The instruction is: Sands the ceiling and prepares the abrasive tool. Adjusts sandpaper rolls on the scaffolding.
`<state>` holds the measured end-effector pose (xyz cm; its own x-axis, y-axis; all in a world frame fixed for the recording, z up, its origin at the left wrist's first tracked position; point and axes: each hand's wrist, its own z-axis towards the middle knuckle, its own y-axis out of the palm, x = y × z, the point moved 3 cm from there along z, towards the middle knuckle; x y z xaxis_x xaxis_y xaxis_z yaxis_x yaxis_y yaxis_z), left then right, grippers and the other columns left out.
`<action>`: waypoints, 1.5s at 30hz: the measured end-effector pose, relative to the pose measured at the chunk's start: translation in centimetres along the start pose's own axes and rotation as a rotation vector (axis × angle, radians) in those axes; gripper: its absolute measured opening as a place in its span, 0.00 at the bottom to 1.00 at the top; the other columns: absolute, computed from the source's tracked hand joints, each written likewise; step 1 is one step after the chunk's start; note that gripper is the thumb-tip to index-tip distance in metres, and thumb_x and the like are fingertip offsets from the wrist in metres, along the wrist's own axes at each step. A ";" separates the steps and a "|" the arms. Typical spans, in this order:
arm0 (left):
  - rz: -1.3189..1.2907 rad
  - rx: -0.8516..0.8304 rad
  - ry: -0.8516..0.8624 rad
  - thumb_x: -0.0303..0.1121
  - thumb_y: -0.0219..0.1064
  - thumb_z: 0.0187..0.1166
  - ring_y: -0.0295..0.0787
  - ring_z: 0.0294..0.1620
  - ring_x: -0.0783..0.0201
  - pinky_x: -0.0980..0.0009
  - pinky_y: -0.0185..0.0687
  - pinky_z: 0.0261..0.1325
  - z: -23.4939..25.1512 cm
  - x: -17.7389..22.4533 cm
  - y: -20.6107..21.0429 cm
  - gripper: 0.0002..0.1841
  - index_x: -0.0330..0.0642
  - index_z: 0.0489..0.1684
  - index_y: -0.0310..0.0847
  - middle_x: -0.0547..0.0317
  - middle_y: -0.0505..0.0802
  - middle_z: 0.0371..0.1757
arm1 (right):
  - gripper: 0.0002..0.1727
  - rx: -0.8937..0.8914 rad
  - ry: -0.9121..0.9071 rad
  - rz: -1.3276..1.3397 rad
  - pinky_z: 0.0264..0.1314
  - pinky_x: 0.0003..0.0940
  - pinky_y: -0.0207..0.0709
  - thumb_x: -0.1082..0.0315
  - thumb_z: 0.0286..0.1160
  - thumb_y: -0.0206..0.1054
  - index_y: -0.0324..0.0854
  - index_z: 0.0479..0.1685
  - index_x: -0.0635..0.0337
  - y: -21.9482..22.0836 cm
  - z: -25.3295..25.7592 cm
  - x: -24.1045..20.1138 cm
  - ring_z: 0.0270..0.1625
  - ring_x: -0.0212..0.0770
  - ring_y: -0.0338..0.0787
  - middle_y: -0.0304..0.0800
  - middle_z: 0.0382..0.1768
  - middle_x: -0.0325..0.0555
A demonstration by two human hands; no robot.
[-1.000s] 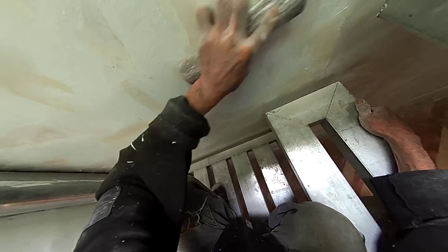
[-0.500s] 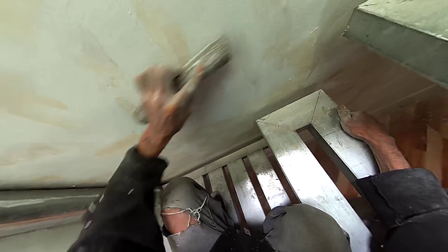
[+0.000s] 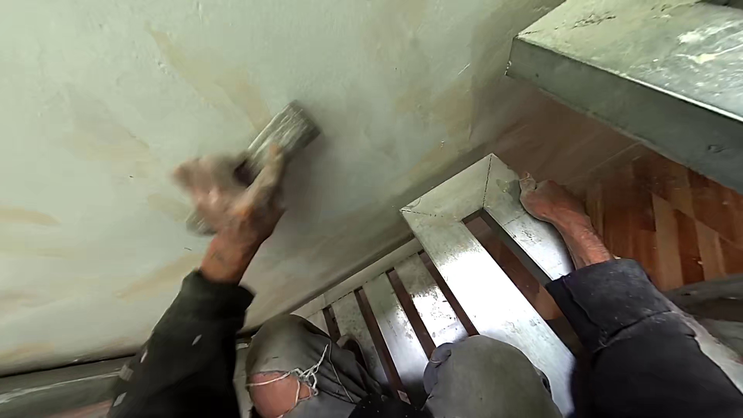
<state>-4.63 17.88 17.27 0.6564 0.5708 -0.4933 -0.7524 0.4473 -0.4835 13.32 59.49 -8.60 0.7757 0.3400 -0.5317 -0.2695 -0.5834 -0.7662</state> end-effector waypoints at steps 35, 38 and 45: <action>-0.018 -0.122 -0.024 0.36 0.66 0.81 0.83 0.53 0.40 0.43 0.69 0.61 -2.1 -1.8 -2.4 0.20 0.61 0.71 0.85 0.39 0.88 0.51 | 0.43 -0.062 -0.104 -0.126 0.70 0.70 0.69 0.43 0.94 0.30 0.80 0.59 0.77 -1.2 -0.6 -0.9 0.71 0.72 0.82 0.83 0.62 0.78; 0.032 -0.013 -0.052 0.36 0.70 0.78 0.80 0.45 0.39 0.44 0.67 0.54 -4.1 -3.7 -2.9 0.15 0.55 0.61 0.91 0.38 0.86 0.43 | 0.44 -0.071 -0.046 -0.135 0.72 0.69 0.69 0.43 0.93 0.28 0.79 0.63 0.76 -0.9 -0.4 -1.6 0.74 0.71 0.80 0.82 0.65 0.77; -0.192 0.034 -0.071 0.36 0.72 0.67 0.85 0.59 0.41 0.44 0.72 0.61 8.5 8.0 3.3 0.25 0.66 0.67 0.89 0.42 0.92 0.52 | 0.34 0.242 -0.262 -0.066 0.68 0.75 0.69 0.49 0.94 0.41 0.82 0.61 0.73 -1.5 -2.6 -1.3 0.68 0.75 0.83 0.85 0.60 0.78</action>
<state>-2.32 29.77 17.94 0.7831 0.5198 -0.3415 -0.6163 0.5747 -0.5384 14.17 58.00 -5.81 0.6317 0.5668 -0.5290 -0.3757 -0.3730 -0.8483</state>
